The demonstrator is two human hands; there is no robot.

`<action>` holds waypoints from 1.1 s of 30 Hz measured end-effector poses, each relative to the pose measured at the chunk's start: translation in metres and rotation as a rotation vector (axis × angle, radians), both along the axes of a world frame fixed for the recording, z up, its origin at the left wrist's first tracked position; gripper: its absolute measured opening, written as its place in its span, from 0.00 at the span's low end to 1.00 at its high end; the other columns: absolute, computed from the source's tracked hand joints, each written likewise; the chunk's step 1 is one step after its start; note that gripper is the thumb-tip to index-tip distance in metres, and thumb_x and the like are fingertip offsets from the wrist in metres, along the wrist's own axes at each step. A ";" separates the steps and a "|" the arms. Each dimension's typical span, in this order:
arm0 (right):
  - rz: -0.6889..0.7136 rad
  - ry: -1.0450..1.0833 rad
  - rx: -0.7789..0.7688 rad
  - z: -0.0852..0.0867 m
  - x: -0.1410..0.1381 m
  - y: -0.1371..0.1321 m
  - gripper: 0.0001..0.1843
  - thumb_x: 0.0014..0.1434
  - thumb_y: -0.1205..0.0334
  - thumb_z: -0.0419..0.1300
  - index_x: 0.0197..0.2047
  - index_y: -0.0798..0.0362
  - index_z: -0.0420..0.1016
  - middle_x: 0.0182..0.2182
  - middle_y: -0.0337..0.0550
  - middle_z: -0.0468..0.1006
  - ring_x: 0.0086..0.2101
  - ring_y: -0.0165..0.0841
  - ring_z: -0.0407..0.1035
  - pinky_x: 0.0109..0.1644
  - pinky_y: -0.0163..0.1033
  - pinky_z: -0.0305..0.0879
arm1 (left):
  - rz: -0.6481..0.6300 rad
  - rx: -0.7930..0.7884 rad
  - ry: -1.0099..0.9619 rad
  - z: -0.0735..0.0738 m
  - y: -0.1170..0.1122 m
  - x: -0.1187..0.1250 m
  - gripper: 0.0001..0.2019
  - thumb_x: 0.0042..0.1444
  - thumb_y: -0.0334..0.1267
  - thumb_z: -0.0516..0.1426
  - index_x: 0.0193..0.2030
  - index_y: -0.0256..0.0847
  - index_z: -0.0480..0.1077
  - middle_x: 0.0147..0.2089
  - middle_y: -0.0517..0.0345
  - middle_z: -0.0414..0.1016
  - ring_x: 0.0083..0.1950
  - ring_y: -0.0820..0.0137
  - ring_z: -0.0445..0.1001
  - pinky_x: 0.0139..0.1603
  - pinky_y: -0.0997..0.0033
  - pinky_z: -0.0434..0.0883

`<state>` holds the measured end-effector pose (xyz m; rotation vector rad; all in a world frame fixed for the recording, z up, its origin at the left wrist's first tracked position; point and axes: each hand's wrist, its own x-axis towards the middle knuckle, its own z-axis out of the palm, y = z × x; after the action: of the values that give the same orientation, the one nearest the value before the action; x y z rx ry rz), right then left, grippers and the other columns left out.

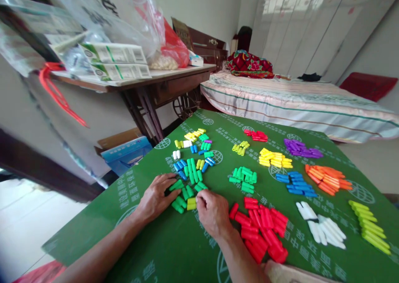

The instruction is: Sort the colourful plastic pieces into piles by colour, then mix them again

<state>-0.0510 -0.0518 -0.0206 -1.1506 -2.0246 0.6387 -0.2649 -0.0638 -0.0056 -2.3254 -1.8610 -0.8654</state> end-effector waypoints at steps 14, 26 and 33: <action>-0.016 -0.060 -0.007 0.008 -0.002 0.001 0.11 0.59 0.64 0.52 0.29 0.49 0.73 0.25 0.37 0.78 0.27 0.29 0.71 0.30 0.32 0.55 | 0.034 -0.002 0.065 0.004 0.005 -0.003 0.14 0.57 0.45 0.53 0.43 0.39 0.73 0.43 0.48 0.77 0.46 0.60 0.73 0.48 0.60 0.72; -0.031 -0.101 0.019 0.007 -0.004 0.003 0.10 0.59 0.66 0.52 0.31 0.49 0.74 0.25 0.37 0.78 0.26 0.29 0.71 0.29 0.32 0.53 | 0.067 -0.391 0.226 0.044 0.017 0.016 0.06 0.49 0.33 0.55 0.35 0.41 0.71 0.38 0.53 0.76 0.41 0.63 0.75 0.40 0.67 0.70; -0.029 -0.087 0.022 0.007 -0.005 0.003 0.10 0.59 0.65 0.53 0.30 0.48 0.74 0.25 0.36 0.78 0.28 0.30 0.73 0.30 0.32 0.54 | 0.080 -0.407 0.132 0.055 0.031 0.024 0.06 0.46 0.31 0.57 0.33 0.42 0.70 0.35 0.57 0.75 0.37 0.66 0.74 0.38 0.70 0.68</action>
<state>-0.0561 -0.0487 -0.0137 -1.2115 -2.0781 0.5590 -0.2407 -0.0331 0.0490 -2.4211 -2.2232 -0.3361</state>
